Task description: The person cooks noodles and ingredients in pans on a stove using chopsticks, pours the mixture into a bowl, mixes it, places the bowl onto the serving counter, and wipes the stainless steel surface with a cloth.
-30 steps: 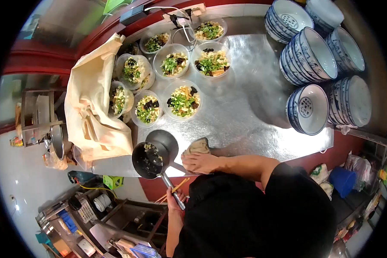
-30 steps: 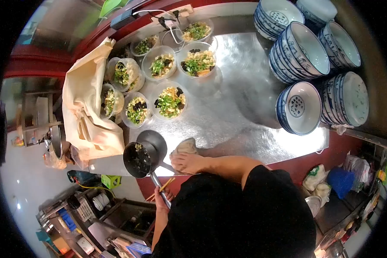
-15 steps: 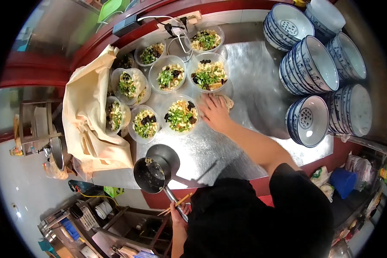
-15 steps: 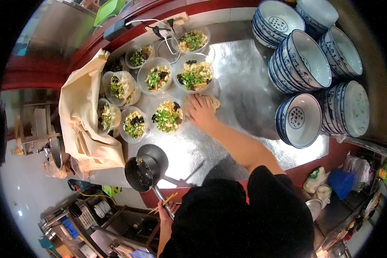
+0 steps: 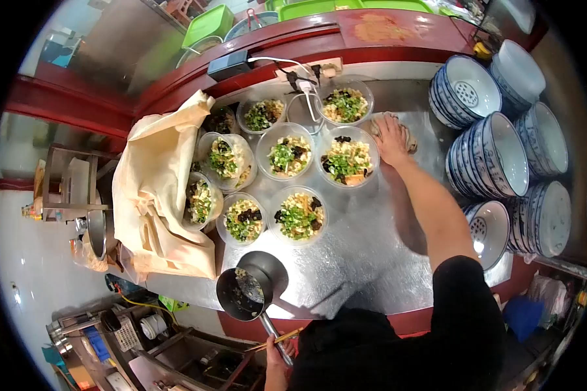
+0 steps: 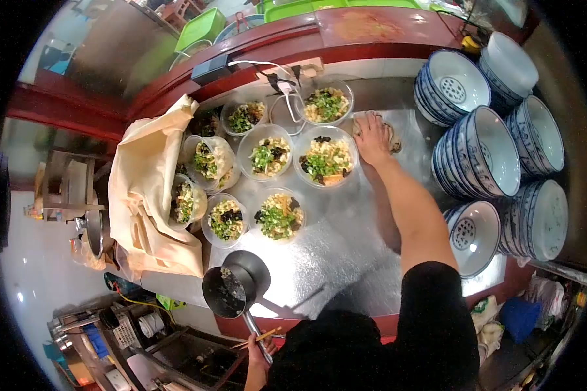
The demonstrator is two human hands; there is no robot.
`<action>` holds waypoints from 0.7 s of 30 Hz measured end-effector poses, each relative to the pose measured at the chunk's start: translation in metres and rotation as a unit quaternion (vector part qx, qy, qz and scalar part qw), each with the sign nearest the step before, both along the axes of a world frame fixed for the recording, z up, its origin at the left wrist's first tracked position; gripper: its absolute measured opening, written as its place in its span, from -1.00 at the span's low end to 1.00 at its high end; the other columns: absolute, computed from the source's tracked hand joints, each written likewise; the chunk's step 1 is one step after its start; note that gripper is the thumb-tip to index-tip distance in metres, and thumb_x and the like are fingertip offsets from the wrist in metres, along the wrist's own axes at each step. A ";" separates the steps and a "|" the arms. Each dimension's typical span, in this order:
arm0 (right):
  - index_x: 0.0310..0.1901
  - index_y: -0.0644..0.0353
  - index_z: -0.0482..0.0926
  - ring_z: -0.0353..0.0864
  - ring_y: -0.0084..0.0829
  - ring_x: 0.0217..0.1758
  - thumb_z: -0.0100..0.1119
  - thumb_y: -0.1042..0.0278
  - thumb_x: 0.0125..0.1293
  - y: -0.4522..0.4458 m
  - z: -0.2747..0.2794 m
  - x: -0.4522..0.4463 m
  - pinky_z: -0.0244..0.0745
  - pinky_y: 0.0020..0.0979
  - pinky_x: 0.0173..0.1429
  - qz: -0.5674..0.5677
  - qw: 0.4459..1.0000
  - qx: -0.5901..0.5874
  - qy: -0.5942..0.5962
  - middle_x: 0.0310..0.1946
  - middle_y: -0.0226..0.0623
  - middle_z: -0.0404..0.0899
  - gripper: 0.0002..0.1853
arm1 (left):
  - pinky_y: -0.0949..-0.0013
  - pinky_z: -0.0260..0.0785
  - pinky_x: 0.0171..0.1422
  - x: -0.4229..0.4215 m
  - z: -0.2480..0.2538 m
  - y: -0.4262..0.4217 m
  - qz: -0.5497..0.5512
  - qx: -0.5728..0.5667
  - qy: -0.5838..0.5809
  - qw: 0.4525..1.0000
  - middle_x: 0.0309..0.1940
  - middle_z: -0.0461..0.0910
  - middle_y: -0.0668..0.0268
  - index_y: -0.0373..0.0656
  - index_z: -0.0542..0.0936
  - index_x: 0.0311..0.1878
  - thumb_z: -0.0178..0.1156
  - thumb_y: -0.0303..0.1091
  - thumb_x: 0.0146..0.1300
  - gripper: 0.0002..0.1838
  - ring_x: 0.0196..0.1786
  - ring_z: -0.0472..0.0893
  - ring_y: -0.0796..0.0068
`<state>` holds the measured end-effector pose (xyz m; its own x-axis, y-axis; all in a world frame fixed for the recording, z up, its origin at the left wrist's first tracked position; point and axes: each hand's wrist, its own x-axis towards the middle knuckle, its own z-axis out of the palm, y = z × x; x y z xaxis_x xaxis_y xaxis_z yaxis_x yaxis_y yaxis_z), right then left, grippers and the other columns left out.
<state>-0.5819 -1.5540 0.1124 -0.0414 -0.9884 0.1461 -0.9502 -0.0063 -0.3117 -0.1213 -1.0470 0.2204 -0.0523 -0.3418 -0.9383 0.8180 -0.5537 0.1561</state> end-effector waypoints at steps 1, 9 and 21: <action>0.31 -0.06 0.33 0.01 -0.03 0.51 0.11 0.14 0.27 -0.004 0.006 -0.003 -0.12 0.18 0.48 0.004 1.000 -0.001 -0.002 0.45 -0.15 0.08 -0.45 | 0.39 0.12 -0.60 0.001 0.000 0.000 0.003 0.004 0.010 1.000 -0.66 0.26 0.37 -0.07 0.51 -0.11 0.01 0.10 0.34 -0.59 -0.70 0.21 0.50; 0.36 -0.22 0.29 -0.04 0.06 0.53 0.06 0.09 0.33 0.065 0.002 -0.021 -0.12 0.31 0.44 -0.222 0.967 0.049 0.116 0.51 -0.24 -0.03 -0.45 | 0.45 0.07 -0.60 -0.012 -0.009 0.003 0.028 -0.033 0.014 0.999 -0.64 0.22 0.39 -0.09 0.47 -0.16 -0.04 0.03 0.39 -0.64 -0.69 0.20 0.54; 0.33 -0.11 0.33 -0.07 0.21 0.46 0.10 0.06 0.25 0.368 0.023 0.190 -0.23 0.44 0.37 0.125 0.987 0.083 0.050 0.50 -0.06 -0.09 -0.41 | 0.42 0.10 -0.63 0.004 -0.022 0.073 0.057 -0.149 0.104 0.982 -0.71 0.22 0.39 -0.08 0.43 -0.38 -0.06 0.16 0.33 -0.54 -0.71 0.21 0.49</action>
